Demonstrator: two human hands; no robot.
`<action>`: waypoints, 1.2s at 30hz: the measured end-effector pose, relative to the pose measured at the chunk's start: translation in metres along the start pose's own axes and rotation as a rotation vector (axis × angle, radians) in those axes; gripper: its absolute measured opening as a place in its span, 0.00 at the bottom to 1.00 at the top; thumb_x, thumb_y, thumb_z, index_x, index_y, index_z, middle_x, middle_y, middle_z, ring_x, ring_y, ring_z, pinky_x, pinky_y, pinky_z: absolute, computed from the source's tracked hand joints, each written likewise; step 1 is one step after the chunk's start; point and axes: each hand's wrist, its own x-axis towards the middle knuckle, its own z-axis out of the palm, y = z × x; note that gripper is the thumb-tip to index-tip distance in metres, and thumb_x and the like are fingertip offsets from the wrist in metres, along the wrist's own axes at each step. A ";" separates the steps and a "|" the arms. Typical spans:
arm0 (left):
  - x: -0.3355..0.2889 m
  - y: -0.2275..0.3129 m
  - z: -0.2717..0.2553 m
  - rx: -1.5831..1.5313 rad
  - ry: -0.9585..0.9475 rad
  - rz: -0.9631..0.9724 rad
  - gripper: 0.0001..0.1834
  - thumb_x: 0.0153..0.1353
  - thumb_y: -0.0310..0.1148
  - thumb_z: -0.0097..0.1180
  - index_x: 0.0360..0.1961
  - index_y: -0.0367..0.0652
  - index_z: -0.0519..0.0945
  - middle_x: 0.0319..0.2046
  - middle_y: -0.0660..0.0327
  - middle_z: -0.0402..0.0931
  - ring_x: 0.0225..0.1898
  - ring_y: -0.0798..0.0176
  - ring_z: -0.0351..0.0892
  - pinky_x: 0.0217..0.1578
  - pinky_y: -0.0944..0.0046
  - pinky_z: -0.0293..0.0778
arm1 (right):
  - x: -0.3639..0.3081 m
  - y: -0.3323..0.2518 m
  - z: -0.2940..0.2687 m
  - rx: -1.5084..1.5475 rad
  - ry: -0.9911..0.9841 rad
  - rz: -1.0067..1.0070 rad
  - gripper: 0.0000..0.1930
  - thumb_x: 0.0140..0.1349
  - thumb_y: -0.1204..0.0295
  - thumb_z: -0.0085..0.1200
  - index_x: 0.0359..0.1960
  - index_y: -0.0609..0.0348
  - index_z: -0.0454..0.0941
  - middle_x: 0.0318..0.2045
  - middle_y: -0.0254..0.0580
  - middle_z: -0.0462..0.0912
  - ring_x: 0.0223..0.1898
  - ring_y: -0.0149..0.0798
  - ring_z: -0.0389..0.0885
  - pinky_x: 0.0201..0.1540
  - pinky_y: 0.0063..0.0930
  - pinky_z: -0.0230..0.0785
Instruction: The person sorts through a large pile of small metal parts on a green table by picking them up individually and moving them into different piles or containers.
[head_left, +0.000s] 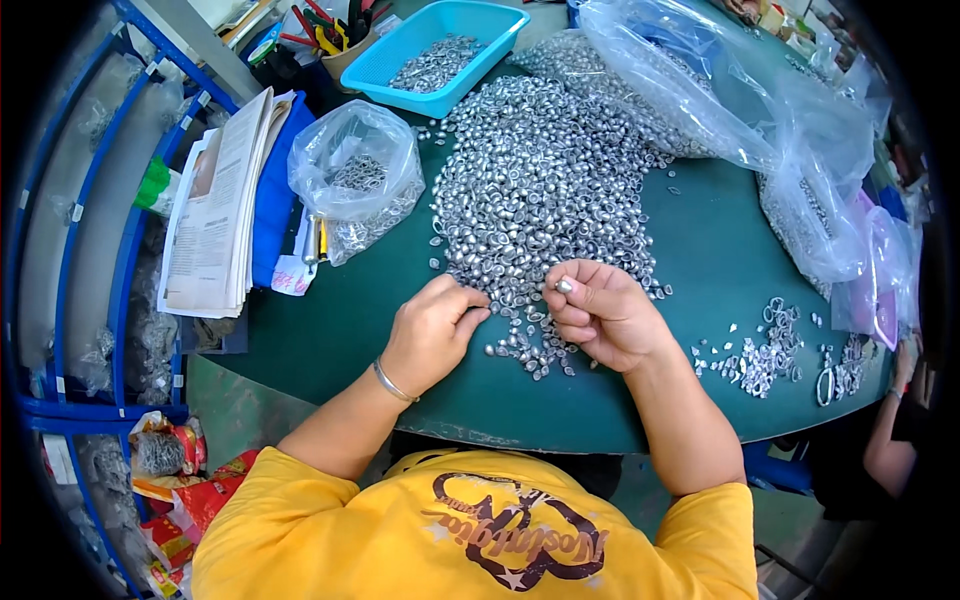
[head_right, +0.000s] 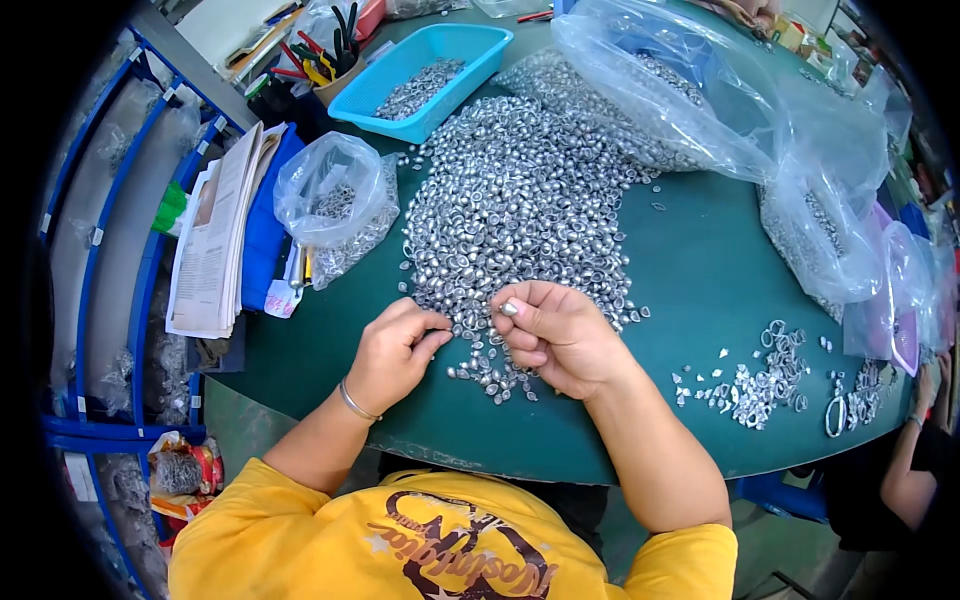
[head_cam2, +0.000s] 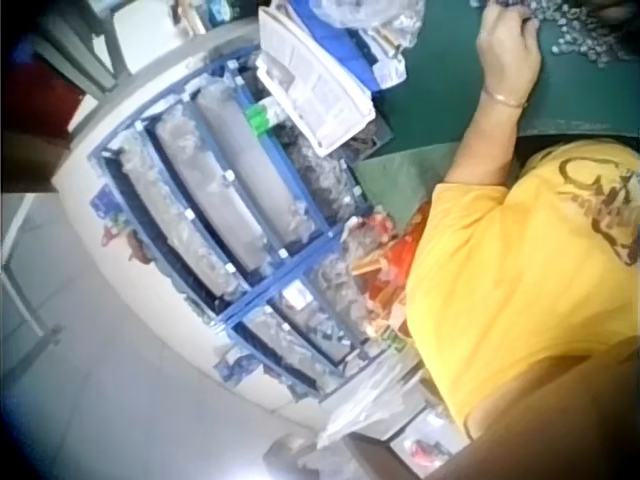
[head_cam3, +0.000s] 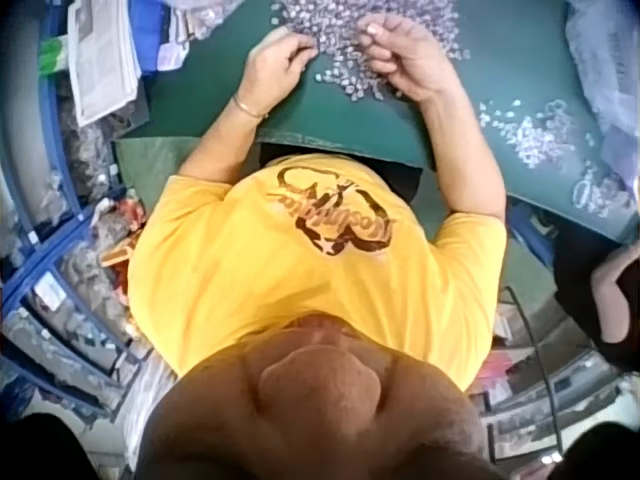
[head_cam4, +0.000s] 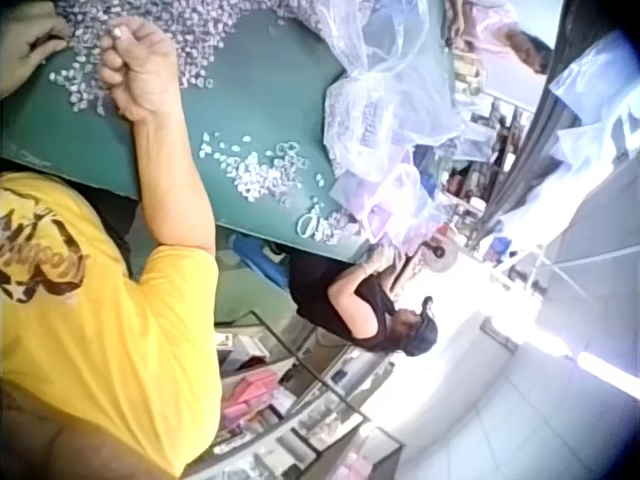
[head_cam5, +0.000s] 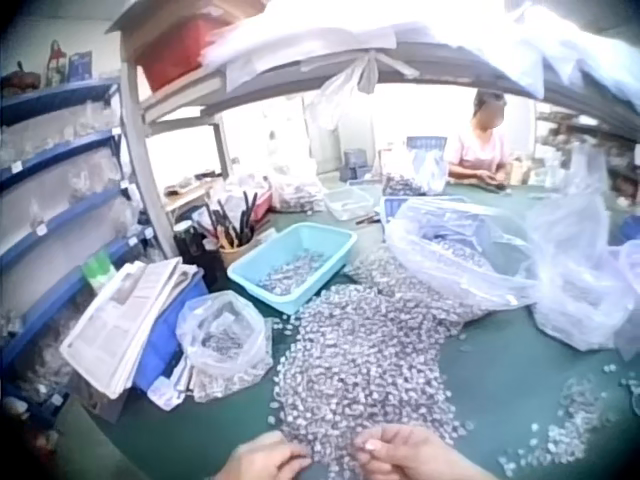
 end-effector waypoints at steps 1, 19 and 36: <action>0.001 0.001 -0.003 -0.008 0.005 -0.002 0.06 0.46 0.22 0.63 0.27 0.38 0.79 0.19 0.63 0.66 0.18 0.68 0.65 0.20 0.71 0.63 | 0.001 0.001 -0.001 0.009 -0.019 -0.001 0.06 0.62 0.76 0.47 0.37 0.66 0.72 0.27 0.37 0.73 0.20 0.22 0.61 0.18 0.13 0.53; 0.002 -0.010 -0.004 -0.389 -0.071 -0.167 0.05 0.50 0.21 0.56 0.30 0.39 0.77 0.22 0.64 0.68 0.22 0.70 0.67 0.22 0.72 0.65 | 0.012 0.036 0.027 -1.810 0.197 -0.724 0.02 0.53 0.74 0.54 0.28 0.57 0.78 0.21 0.42 0.76 0.23 0.42 0.78 0.25 0.33 0.70; 0.004 -0.011 -0.015 -1.532 -0.232 -0.681 0.04 0.60 0.26 0.52 0.34 0.38 0.74 0.30 0.60 0.73 0.23 0.77 0.63 0.19 0.80 0.58 | 0.006 0.014 0.017 -1.501 0.212 -0.534 0.04 0.51 0.79 0.56 0.30 0.62 0.79 0.23 0.42 0.78 0.24 0.38 0.76 0.28 0.25 0.68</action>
